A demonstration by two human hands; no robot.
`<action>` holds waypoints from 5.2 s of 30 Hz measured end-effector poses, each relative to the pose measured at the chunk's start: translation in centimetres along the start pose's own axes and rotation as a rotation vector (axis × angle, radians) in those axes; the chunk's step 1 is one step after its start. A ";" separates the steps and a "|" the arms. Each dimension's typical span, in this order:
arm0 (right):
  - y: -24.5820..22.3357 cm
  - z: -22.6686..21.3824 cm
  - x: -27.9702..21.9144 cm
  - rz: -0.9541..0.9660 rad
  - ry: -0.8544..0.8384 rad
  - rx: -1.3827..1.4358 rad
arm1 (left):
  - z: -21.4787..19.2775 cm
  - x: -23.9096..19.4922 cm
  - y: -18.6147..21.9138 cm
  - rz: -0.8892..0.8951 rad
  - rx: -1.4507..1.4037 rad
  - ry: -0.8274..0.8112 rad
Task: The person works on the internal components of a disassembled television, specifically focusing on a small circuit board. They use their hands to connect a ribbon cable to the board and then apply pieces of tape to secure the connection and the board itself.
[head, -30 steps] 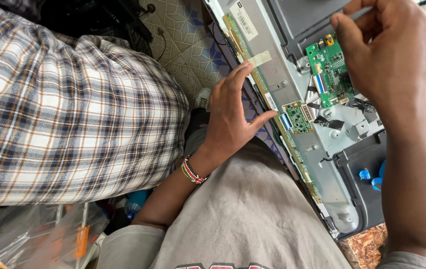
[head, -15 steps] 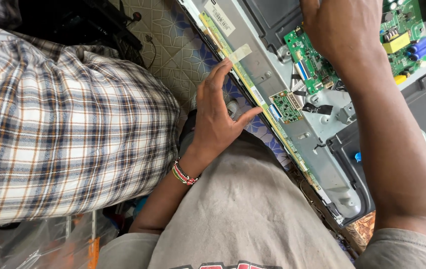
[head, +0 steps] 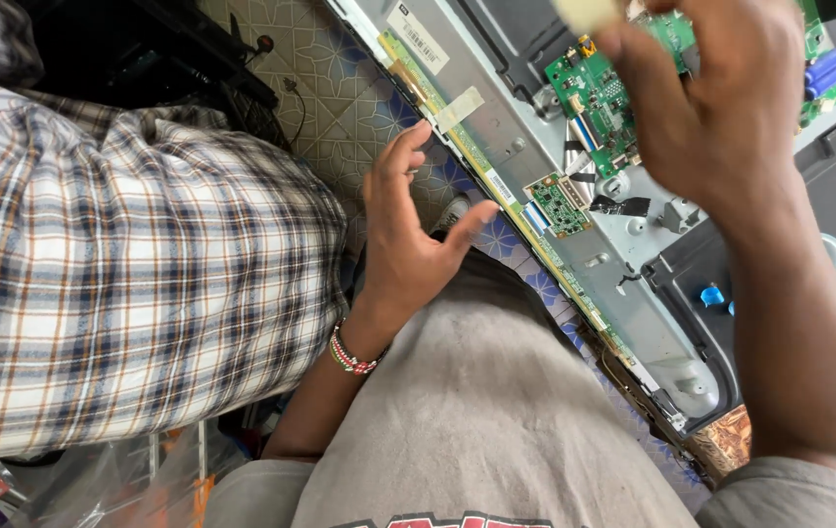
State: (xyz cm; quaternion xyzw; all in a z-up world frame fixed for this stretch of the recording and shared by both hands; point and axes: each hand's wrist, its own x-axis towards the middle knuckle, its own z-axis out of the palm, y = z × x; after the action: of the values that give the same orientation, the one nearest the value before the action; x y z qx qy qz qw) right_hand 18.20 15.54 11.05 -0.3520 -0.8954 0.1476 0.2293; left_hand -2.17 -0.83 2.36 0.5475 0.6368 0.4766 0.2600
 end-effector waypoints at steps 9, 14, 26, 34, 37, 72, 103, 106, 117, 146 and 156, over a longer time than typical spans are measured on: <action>-4.7 -3.0 -6.5 0.113 -0.079 0.423 | -2.6 1.9 4.6 -0.019 -0.189 -0.142; -6.8 -2.0 -9.1 0.225 -0.104 0.590 | -2.7 1.8 7.8 0.006 -0.378 -0.389; -9.6 -4.8 -9.5 0.323 0.094 0.451 | -1.2 1.6 10.3 0.284 -0.177 -0.254; -11.0 -5.3 -8.5 0.009 0.184 0.272 | -0.3 1.2 10.4 0.521 -0.118 -0.222; -11.1 -5.3 -7.9 -0.061 0.226 0.240 | -0.6 1.3 10.6 0.539 -0.098 -0.225; -7.2 -6.1 -9.0 0.081 0.096 0.085 | 0.1 3.5 11.9 0.464 0.193 -0.187; -6.6 -11.2 -14.5 0.116 0.498 0.221 | 1.9 10.1 12.0 0.462 0.266 -0.185; -5.2 -10.5 -16.5 0.273 0.350 0.248 | 3.9 14.1 5.1 0.468 0.564 -0.197; -6.6 -6.4 -21.0 0.610 0.350 0.650 | 3.4 10.2 13.4 0.441 0.032 -0.474; -6.7 -4.1 -25.1 0.552 0.518 0.681 | 8.3 -3.6 15.6 0.175 -0.319 -0.592; -7.9 0.5 -25.0 0.532 0.308 0.452 | 6.5 -9.6 5.5 -0.244 -0.323 -0.009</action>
State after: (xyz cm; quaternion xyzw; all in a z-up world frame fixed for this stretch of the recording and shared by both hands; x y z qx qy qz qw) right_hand 29.71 -7.56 6.27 -0.5309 -0.6726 0.3412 0.3865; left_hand 8.36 -8.13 2.75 0.4197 0.6125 0.5350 0.4030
